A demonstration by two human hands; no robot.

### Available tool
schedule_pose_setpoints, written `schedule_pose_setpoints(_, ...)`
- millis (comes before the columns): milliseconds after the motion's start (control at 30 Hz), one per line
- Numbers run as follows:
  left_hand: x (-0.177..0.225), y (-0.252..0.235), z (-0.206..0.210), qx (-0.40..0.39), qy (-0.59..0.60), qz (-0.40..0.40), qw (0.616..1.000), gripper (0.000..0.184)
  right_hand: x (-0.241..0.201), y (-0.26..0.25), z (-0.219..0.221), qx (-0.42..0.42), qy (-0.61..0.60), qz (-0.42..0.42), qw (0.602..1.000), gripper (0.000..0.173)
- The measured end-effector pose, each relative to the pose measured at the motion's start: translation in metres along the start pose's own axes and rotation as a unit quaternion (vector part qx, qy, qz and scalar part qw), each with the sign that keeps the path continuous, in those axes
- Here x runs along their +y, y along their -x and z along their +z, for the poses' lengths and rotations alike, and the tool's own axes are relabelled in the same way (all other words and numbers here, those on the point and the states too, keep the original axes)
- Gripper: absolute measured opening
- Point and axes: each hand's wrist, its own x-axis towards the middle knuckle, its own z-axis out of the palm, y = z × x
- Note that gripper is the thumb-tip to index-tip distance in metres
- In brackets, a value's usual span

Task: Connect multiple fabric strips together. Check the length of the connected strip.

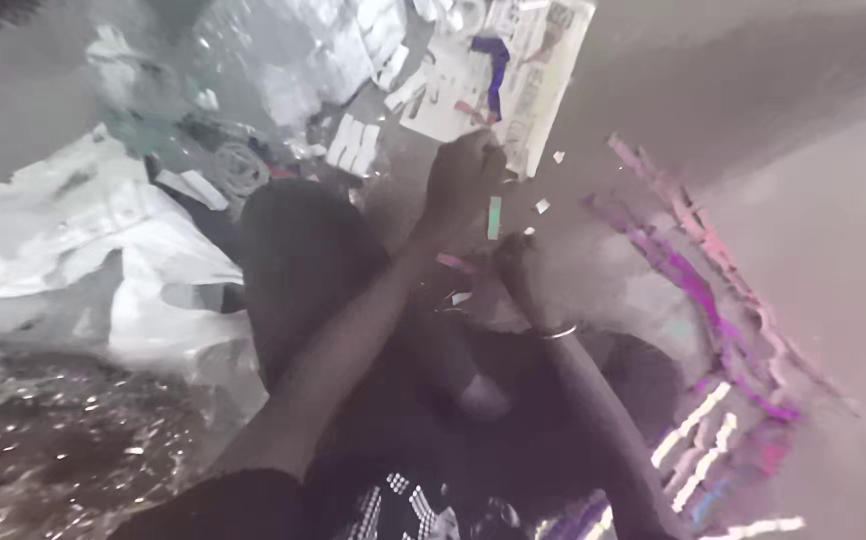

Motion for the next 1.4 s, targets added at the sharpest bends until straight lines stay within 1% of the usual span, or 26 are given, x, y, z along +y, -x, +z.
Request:
schedule_pose_setpoints(33,0.003,-0.003,0.003,-0.008,-0.007,-0.017,1.000,0.024,-0.001,-0.002,-0.005,-0.006,-0.006,0.006,1.000,0.030)
schedule_pose_setpoints(100,0.005,-0.010,0.008,-0.029,-0.027,-0.035,0.999,0.023,-0.006,-0.007,-0.010,-0.010,-0.027,-0.042,0.999,0.023)
schedule_pose_setpoints(167,0.002,-0.011,0.012,-0.043,-0.043,-0.037,0.997,0.024,-0.015,-0.005,-0.007,-0.041,-0.023,-0.127,0.991,0.024)
schedule_pose_setpoints(233,0.003,-0.006,0.013,-0.074,-0.050,-0.034,0.995,0.025,-0.032,0.006,-0.003,-0.071,0.022,-0.155,0.985,0.034)
schedule_pose_setpoints(300,-0.001,-0.007,0.014,-0.080,-0.051,-0.038,0.995,0.024,-0.040,0.008,0.010,-0.090,0.074,-0.131,0.985,0.036)
schedule_pose_setpoints(400,-0.005,-0.005,0.014,-0.069,-0.023,-0.067,0.995,0.023,-0.038,0.009,0.012,-0.115,0.046,-0.098,0.987,0.037)
schedule_pose_setpoints(467,-0.005,-0.007,0.016,-0.054,-0.008,-0.076,0.996,0.024,-0.033,0.005,0.014,-0.122,0.046,-0.097,0.987,0.034)
schedule_pose_setpoints(500,-0.005,-0.008,0.017,-0.051,-0.003,-0.083,0.995,0.027,-0.030,0.005,0.015,-0.123,0.044,-0.102,0.986,0.037)
schedule_pose_setpoints(567,-0.006,-0.009,0.018,-0.046,0.000,-0.088,0.995,0.030,-0.024,0.007,0.017,-0.112,-0.005,-0.118,0.987,0.047)
schedule_pose_setpoints(600,-0.005,-0.008,0.018,-0.050,0.000,-0.097,0.994,0.030,-0.022,0.007,0.018,-0.113,-0.033,-0.105,0.987,0.051)
schedule_pose_setpoints(633,-0.004,-0.007,0.018,-0.052,0.001,-0.107,0.993,0.030,-0.022,0.006,0.015,-0.119,-0.074,-0.070,0.988,0.044)
schedule_pose_setpoints(667,-0.004,-0.007,0.017,-0.047,0.001,-0.113,0.992,0.030,-0.023,-0.001,0.009,-0.130,-0.120,-0.017,0.984,0.035)
schedule_pose_setpoints(700,-0.006,-0.007,0.017,-0.033,-0.001,-0.115,0.993,0.028,-0.021,-0.009,0.000,-0.134,-0.180,0.033,0.974,0.032)
schedule_pose_setpoints(767,-0.003,-0.002,0.013,-0.022,-0.013,-0.132,0.991,0.027,-0.009,-0.019,-0.024,-0.078,-0.328,0.078,0.938,0.022)
schedule_pose_setpoints(800,0.004,0.003,0.010,-0.035,-0.020,-0.153,0.987,0.027,-0.001,-0.020,-0.033,-0.056,-0.400,0.094,0.910,0.018)
schedule_pose_setpoints(867,0.017,0.010,0.011,-0.097,-0.018,-0.185,0.978,0.027,0.017,-0.019,-0.046,-0.033,-0.515,0.111,0.850,0.016)
schedule_pose_setpoints(933,0.013,0.018,0.022,-0.159,0.022,-0.151,0.975,0.026,0.026,-0.016,-0.052,-0.045,-0.586,0.117,0.801,0.015)
schedule_pose_setpoints(1000,0.009,0.023,0.030,-0.217,0.086,-0.102,0.967,0.027,0.023,-0.011,-0.054,-0.064,-0.639,0.133,0.755,0.016)
schedule_pose_setpoints(1067,0.006,0.025,0.036,-0.223,0.132,-0.070,0.963,0.023,0.019,-0.009,-0.054,-0.079,-0.667,0.144,0.727,0.016)
schedule_pose_setpoints(1133,0.011,0.025,0.037,-0.205,0.160,-0.105,0.960,0.017,0.018,-0.009,-0.053,-0.085,-0.680,0.145,0.714,0.018)
schedule_pose_setpoints(1167,0.015,0.025,0.035,-0.198,0.164,-0.130,0.958,0.016,0.017,-0.008,-0.053,-0.085,-0.678,0.142,0.716,0.019)
schedule_pose_setpoints(1200,0.016,0.026,0.034,-0.189,0.167,-0.139,0.958,0.014,0.017,-0.007,-0.053,-0.082,-0.672,0.134,0.724,0.020)
schedule_pose_setpoints(1267,0.012,0.027,0.033,-0.173,0.174,-0.120,0.962,0.012,0.015,-0.008,-0.052,-0.046,-0.634,0.098,0.766,0.024)
schedule_pose_setpoints(1333,0.007,0.027,0.032,-0.166,0.163,-0.088,0.969,0.016,0.015,-0.010,-0.048,0.035,-0.578,0.047,0.814,0.017)
schedule_pose_setpoints(1367,0.006,0.027,0.032,-0.164,0.155,-0.083,0.971,0.017,0.015,-0.010,-0.045,0.094,-0.537,0.005,0.838,0.013)
schedule_pose_setpoints(1400,0.006,0.027,0.032,-0.161,0.148,-0.080,0.973,0.017,0.012,-0.009,-0.043,0.154,-0.476,-0.032,0.865,0.013)
